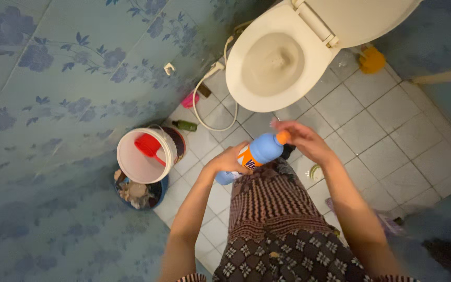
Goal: The person cleans a toilet by scrubbing the lid with a sponge, applying liquid cleaner from a bottle, and using a toilet brush inside the bowl before rinsing with water from a red pitcher.
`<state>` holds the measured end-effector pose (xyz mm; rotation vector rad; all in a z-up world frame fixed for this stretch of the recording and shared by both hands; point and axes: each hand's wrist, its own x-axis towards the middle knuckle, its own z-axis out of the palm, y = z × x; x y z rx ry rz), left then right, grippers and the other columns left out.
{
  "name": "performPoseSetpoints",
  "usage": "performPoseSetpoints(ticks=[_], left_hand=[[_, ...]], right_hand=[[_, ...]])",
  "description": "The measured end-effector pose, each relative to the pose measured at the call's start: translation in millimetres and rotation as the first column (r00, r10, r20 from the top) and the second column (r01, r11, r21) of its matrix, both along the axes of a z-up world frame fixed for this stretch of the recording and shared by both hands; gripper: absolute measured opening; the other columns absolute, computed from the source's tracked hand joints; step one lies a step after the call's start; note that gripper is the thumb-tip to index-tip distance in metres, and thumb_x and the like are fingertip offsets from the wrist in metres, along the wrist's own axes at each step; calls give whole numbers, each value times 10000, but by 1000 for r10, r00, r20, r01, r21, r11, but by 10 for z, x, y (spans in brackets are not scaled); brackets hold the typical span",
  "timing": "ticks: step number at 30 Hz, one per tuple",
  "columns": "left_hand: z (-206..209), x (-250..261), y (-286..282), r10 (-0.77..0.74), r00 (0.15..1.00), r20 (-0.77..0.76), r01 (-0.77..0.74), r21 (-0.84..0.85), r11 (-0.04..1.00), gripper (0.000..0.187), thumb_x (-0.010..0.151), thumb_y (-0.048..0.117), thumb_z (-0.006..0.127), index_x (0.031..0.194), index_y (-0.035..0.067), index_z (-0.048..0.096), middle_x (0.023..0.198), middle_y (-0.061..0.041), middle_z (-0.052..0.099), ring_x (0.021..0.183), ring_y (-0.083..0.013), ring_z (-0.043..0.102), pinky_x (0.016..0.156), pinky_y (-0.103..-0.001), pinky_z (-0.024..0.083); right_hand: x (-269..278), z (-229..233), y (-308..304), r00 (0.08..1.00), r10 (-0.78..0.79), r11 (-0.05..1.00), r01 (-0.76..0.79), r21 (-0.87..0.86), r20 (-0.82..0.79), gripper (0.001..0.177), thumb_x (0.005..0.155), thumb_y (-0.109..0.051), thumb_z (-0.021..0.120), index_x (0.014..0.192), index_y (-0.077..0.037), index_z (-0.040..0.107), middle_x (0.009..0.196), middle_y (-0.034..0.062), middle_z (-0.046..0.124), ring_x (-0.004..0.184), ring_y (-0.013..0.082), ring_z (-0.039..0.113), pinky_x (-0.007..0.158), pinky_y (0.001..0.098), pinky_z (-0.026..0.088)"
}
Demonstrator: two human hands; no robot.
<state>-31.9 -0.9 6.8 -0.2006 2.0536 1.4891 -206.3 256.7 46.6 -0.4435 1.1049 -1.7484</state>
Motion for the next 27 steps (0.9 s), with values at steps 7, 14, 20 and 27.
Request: performPoseSetpoints(ticks=[7,14,20,27], left_hand=[[-76,-380,-103,152,985,-82,-153,-14,988,925,596,339,911,1404,134,509,1166,-120,730,1052,-281,711,920,-389,551],[76,-669,-220,310,944,-115,-317,-44,947,955,578,281,913,1417,106,493,1178,-122,723,1088,-267,710,956,-375,539],[-347,-637,-66,378,924,-53,-381,-65,922,816,619,322,916,1323,89,574,1153,-127,728,1050,-258,715,924,-373,551],[-935,-728,376,429,868,249,-402,-152,903,597,616,531,848,1012,88,785,886,-96,774,782,-225,731,705,-376,558]], right_hand=[[-864,376,-766,546,775,432,-92,897,-318,365,1087,-439,557,1206,-111,663,1147,139,762,1080,306,709,962,421,543],[-1548,381,-761,451,463,886,-218,409,-763,181,795,-10,631,957,-85,661,1178,68,693,1039,235,694,902,347,569],[-1325,-857,-227,948,-259,950,216,223,184,451,744,84,437,1145,-90,550,1151,68,611,1134,225,633,992,368,560],[-186,-1793,-109,909,-79,881,-128,455,408,474,908,-398,694,1265,-118,557,951,19,582,769,129,555,637,286,462]])
